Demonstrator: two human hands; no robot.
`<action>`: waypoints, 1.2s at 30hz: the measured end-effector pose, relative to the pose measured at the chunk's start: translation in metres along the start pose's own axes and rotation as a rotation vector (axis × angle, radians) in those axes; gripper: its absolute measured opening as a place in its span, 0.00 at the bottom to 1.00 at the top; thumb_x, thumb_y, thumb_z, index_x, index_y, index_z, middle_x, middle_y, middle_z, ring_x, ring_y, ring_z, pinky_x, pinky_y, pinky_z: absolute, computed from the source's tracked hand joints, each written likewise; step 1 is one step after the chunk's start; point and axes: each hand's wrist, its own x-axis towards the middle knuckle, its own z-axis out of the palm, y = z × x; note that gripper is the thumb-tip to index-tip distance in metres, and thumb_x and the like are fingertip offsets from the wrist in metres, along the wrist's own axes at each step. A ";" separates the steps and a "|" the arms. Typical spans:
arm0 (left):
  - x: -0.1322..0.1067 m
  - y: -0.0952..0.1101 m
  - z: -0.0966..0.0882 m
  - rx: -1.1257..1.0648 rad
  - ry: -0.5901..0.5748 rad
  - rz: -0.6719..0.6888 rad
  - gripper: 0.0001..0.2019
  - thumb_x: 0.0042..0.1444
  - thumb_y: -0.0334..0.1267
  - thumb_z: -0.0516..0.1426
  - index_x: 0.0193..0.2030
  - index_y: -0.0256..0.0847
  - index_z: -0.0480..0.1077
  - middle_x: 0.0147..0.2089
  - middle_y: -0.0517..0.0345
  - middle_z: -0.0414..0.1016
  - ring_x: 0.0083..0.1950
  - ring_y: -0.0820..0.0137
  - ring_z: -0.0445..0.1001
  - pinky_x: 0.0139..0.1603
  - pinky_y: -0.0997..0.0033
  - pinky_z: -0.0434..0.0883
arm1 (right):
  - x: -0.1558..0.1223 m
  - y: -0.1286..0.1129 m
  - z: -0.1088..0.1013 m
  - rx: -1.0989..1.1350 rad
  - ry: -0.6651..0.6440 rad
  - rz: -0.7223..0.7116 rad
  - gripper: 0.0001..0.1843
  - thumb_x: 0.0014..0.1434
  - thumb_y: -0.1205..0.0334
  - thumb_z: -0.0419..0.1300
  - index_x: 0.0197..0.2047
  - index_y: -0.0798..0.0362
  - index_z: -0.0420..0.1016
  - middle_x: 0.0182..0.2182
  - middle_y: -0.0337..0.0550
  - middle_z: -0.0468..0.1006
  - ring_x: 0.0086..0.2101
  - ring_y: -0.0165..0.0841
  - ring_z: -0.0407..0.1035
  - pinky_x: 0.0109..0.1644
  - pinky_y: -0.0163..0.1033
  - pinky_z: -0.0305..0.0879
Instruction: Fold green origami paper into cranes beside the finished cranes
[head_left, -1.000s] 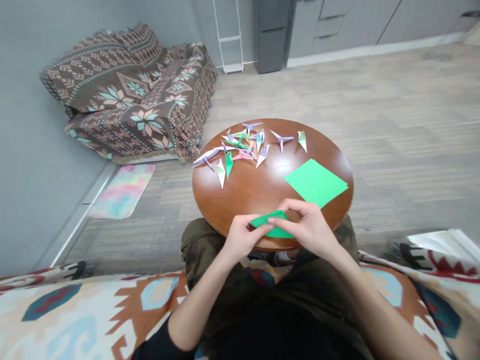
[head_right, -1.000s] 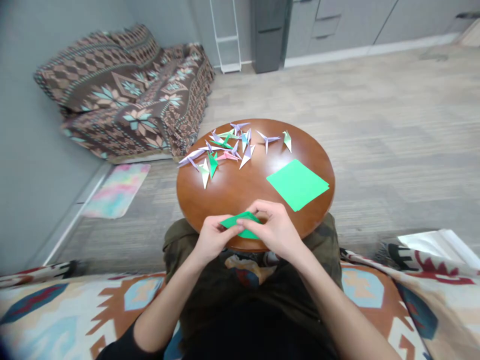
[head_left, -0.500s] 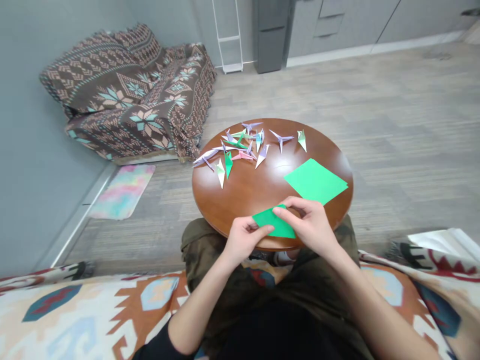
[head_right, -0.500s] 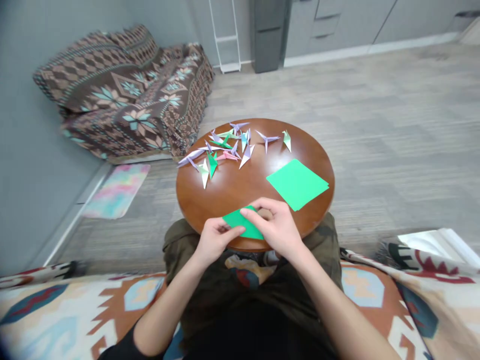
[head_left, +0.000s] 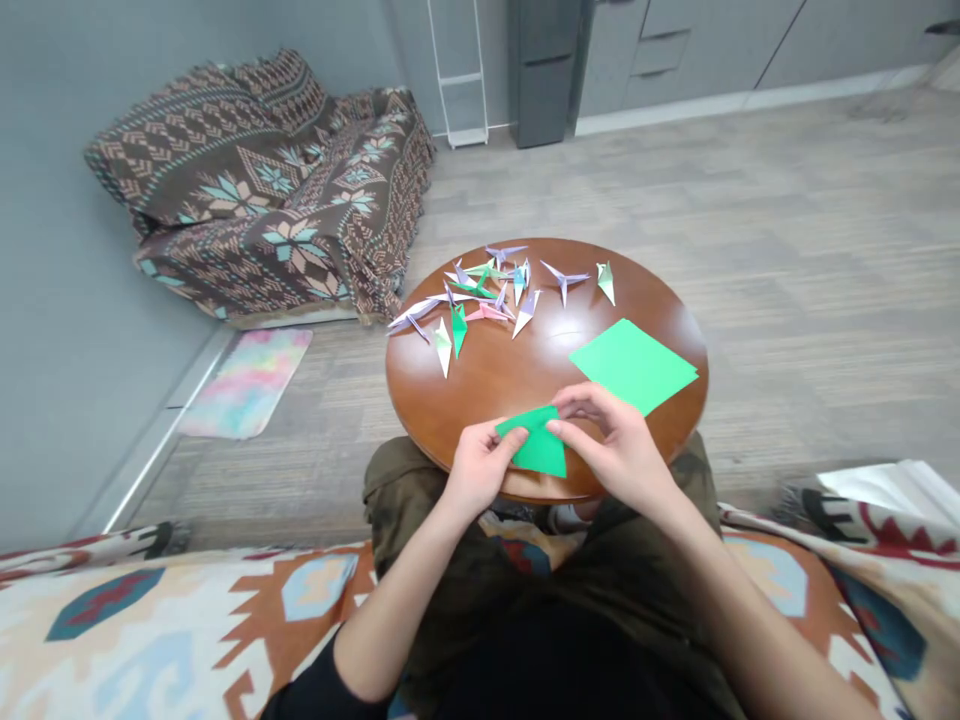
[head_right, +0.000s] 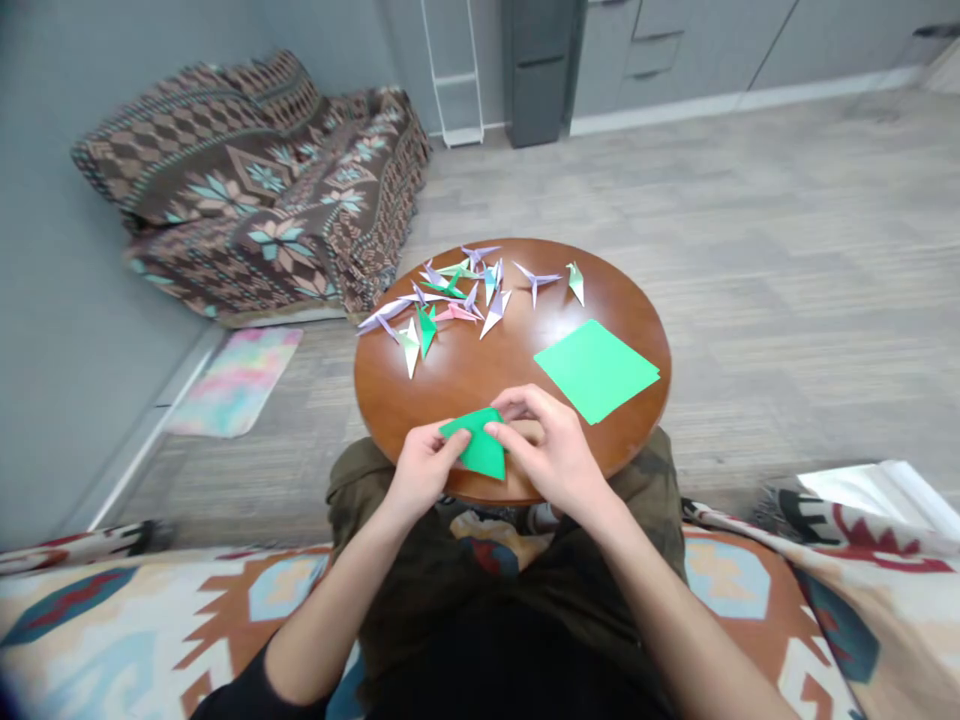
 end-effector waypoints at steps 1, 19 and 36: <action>0.000 -0.001 -0.001 0.011 0.006 0.005 0.25 0.57 0.59 0.65 0.37 0.33 0.83 0.31 0.54 0.81 0.31 0.69 0.73 0.38 0.71 0.72 | 0.000 0.000 -0.001 0.006 -0.009 -0.001 0.08 0.64 0.56 0.68 0.43 0.48 0.76 0.40 0.44 0.80 0.42 0.38 0.77 0.51 0.44 0.76; 0.019 0.000 -0.006 0.123 0.006 0.119 0.25 0.64 0.59 0.59 0.39 0.34 0.80 0.34 0.54 0.78 0.34 0.69 0.71 0.40 0.71 0.71 | 0.014 0.012 -0.014 0.010 -0.114 -0.076 0.10 0.69 0.57 0.63 0.36 0.49 0.80 0.42 0.44 0.81 0.44 0.37 0.76 0.52 0.42 0.71; 0.101 0.028 -0.022 0.331 -0.209 0.310 0.15 0.68 0.44 0.57 0.48 0.34 0.80 0.46 0.50 0.83 0.48 0.61 0.78 0.53 0.66 0.72 | 0.113 0.006 -0.036 -0.198 -0.274 -0.133 0.07 0.60 0.61 0.68 0.38 0.50 0.88 0.50 0.49 0.86 0.49 0.44 0.80 0.51 0.46 0.76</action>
